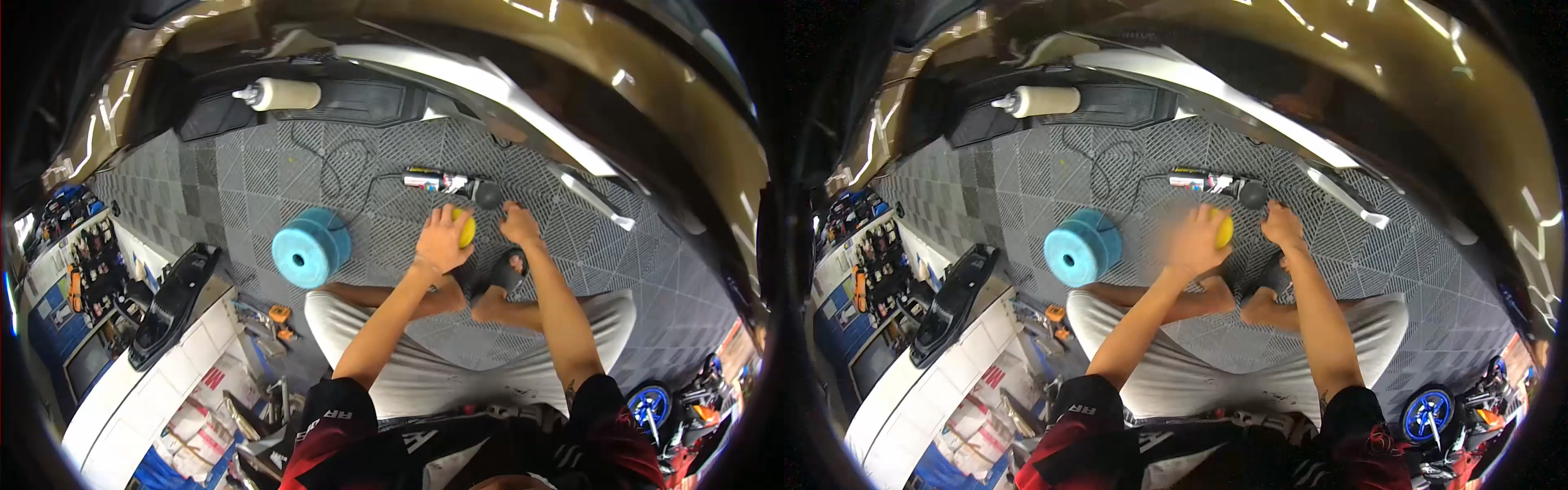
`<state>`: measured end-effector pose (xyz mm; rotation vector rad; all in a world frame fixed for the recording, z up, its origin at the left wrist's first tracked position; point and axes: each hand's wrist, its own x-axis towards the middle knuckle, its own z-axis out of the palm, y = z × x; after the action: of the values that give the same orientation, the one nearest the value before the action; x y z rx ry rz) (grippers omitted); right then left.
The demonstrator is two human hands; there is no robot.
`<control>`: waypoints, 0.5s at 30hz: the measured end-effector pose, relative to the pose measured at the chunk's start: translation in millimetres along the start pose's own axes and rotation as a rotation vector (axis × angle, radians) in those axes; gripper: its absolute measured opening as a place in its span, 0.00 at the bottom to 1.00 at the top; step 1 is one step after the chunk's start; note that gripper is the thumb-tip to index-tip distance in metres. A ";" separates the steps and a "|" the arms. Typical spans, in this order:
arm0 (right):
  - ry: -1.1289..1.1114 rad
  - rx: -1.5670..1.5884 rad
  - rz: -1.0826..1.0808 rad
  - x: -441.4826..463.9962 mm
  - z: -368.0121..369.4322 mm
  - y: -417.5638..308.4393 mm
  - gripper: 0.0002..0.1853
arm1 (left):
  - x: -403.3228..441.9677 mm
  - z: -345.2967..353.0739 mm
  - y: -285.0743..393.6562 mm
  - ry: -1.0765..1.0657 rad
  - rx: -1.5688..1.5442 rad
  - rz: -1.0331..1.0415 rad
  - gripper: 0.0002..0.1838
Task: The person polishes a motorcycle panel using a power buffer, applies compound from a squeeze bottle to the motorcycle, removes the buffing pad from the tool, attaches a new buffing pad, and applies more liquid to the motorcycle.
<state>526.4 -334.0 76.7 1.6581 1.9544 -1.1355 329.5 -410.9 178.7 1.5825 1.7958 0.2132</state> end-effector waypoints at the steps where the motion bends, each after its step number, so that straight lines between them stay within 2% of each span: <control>1: 0.011 -0.007 0.004 0.3 -8.9 0.4 0.14 | 18.8 19.9 -3.5 0.079 0.038 0.044 0.42; 3: -0.212 -0.305 -0.132 0.7 -24.1 0.5 0.13 | 55.2 58.0 -9.9 0.111 0.084 0.068 0.41; 5: -0.149 -0.400 -0.253 -23.9 -47.0 -3.0 0.12 | 87.9 100.7 -22.4 0.123 0.219 0.255 0.39; 7: -0.123 -0.339 -0.383 -36.3 -66.7 1.5 0.13 | 102.4 128.4 -25.8 0.175 0.268 0.272 0.37; 8: -0.102 -0.340 -0.385 -34.9 -73.5 3.0 0.13 | 104.3 136.1 -26.4 0.131 0.291 0.243 0.37; 10: -0.265 -0.198 -0.391 -33.3 -84.8 8.4 0.13 | 108.1 143.7 -27.7 0.082 0.313 0.216 0.36; 11: -0.244 -0.196 -0.387 -31.1 -86.1 9.0 0.13 | 111.6 143.2 -27.5 0.091 0.321 0.234 0.36; 13: -0.190 -0.522 -0.343 -30.6 -89.6 0.6 0.12 | 110.8 139.5 -23.6 0.040 0.283 0.216 0.37; 15: -0.124 -0.422 -0.379 -43.1 -107.6 -3.8 0.12 | 102.6 131.8 -15.1 0.062 0.254 0.249 0.37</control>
<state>559.4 -282.6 175.3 1.0092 2.2872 -0.8349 398.7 -363.7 33.3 2.0018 1.7220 0.1559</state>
